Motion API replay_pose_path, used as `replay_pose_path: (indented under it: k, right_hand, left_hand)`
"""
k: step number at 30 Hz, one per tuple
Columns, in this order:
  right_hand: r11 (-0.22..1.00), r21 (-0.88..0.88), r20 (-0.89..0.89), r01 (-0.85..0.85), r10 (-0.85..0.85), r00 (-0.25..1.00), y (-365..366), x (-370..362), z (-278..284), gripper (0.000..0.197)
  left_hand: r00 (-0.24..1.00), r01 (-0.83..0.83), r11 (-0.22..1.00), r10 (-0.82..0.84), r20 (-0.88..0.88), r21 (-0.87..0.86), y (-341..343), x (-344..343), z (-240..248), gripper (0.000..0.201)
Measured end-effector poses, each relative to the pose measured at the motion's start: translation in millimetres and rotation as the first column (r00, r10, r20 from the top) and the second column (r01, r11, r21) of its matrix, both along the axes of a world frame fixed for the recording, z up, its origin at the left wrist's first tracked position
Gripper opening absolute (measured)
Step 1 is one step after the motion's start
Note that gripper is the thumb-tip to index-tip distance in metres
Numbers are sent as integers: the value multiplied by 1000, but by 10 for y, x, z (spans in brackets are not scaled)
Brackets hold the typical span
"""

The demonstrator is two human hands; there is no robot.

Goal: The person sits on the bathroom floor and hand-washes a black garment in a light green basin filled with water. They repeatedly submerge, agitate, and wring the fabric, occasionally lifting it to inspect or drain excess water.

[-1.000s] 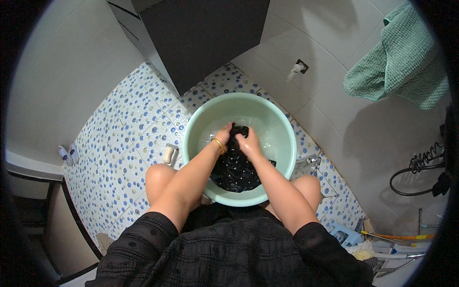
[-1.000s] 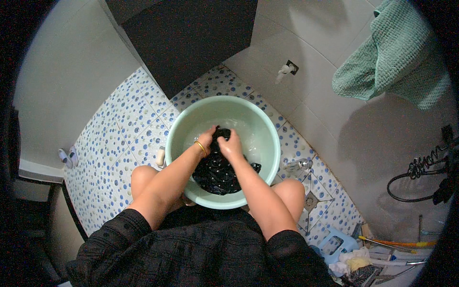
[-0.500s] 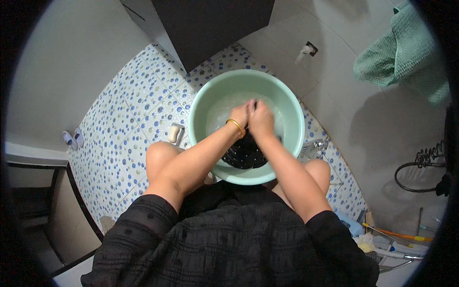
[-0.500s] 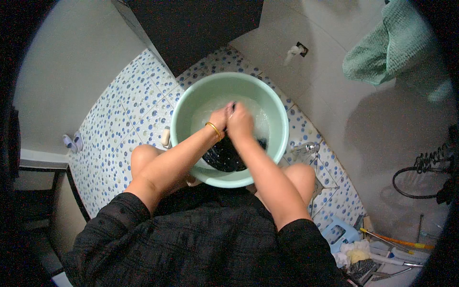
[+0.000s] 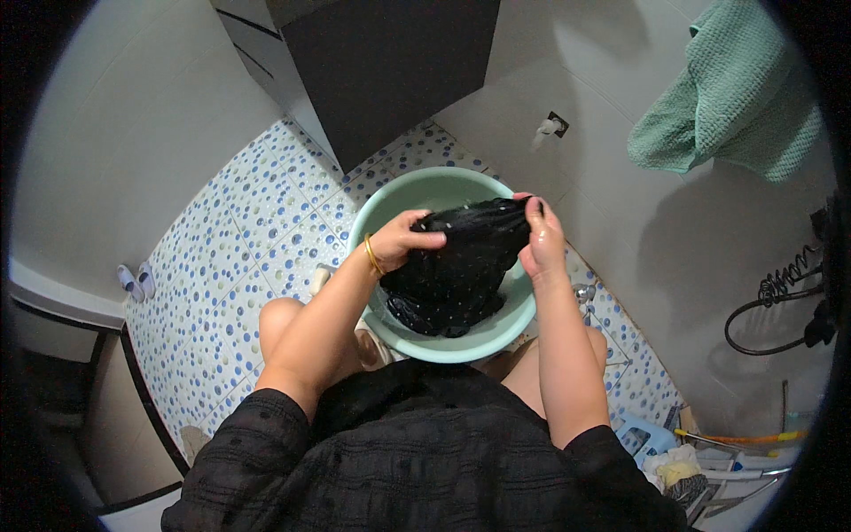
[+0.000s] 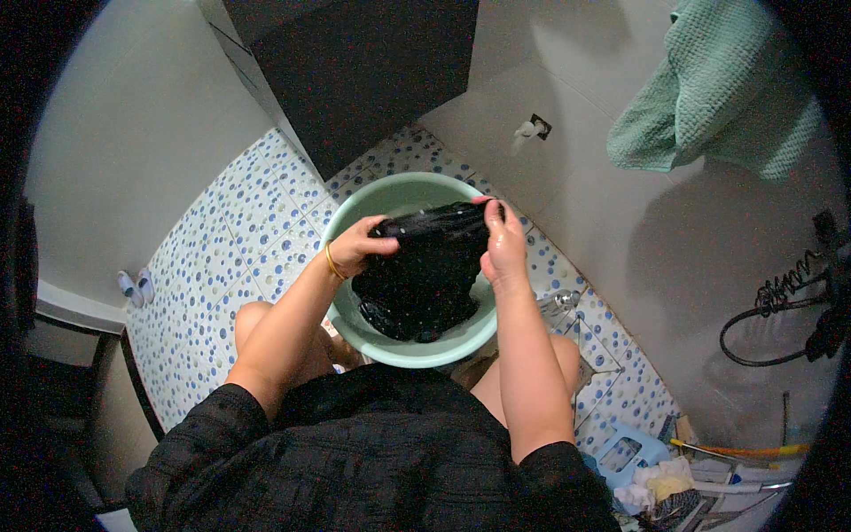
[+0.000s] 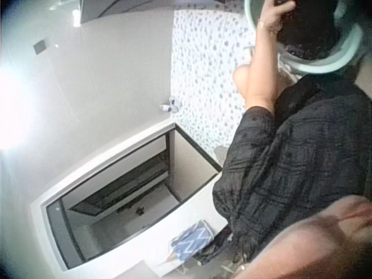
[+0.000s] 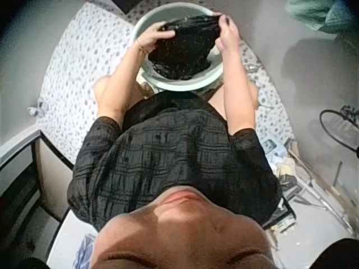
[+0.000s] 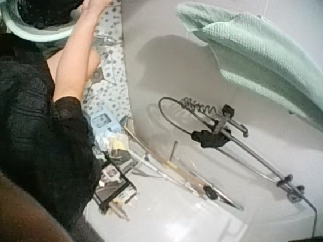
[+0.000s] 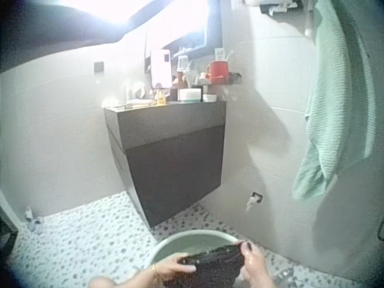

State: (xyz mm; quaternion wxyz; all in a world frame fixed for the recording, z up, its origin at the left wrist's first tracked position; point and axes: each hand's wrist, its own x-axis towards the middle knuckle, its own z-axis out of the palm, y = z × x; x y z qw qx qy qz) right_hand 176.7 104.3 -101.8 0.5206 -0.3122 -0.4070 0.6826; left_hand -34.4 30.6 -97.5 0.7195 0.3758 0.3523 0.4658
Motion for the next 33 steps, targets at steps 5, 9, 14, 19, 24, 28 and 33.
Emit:
replay_pose_path:
  k: [5, 9, 14, 19, 24, 28, 33]
  right_hand:
    - [580, 804, 455, -132, -457, 764, -505, -606, -187, 21]
    - [672, 727, 632, -138, -578, 516, -548, -729, -292, 29]
    - [554, 807, 566, -207, -622, 541, -642, -732, -282, 25]
    - [841, 530, 815, -105, -472, 337, -135, -520, -340, 36]
    - [971, 229, 954, -74, -208, 216, -63, -325, -611, 58]
    - [854, -174, 970, -491, 63, -235, -416, -418, -616, 97]
    - [755, -411, 876, -510, 174, -449, -378, -448, -925, 102]
  left_hand:
    - [825, -412, 858, 494, 274, -308, 180, 308, -629, 30]
    - [855, -390, 863, 469, 222, -321, 142, 613, -831, 34]
    - [852, -195, 958, 272, 448, -210, 163, 522, -851, 35]
    - [974, -191, 829, 226, 2, -526, 111, 604, -420, 39]
    - [313, -365, 891, 391, -866, 271, 196, 170, -661, 79]
    - [-76, 67, 980, -180, -981, -185, 61, 211, -715, 115]
    - [-90, 190, 901, -380, -921, -390, 63, 230, -1116, 108]
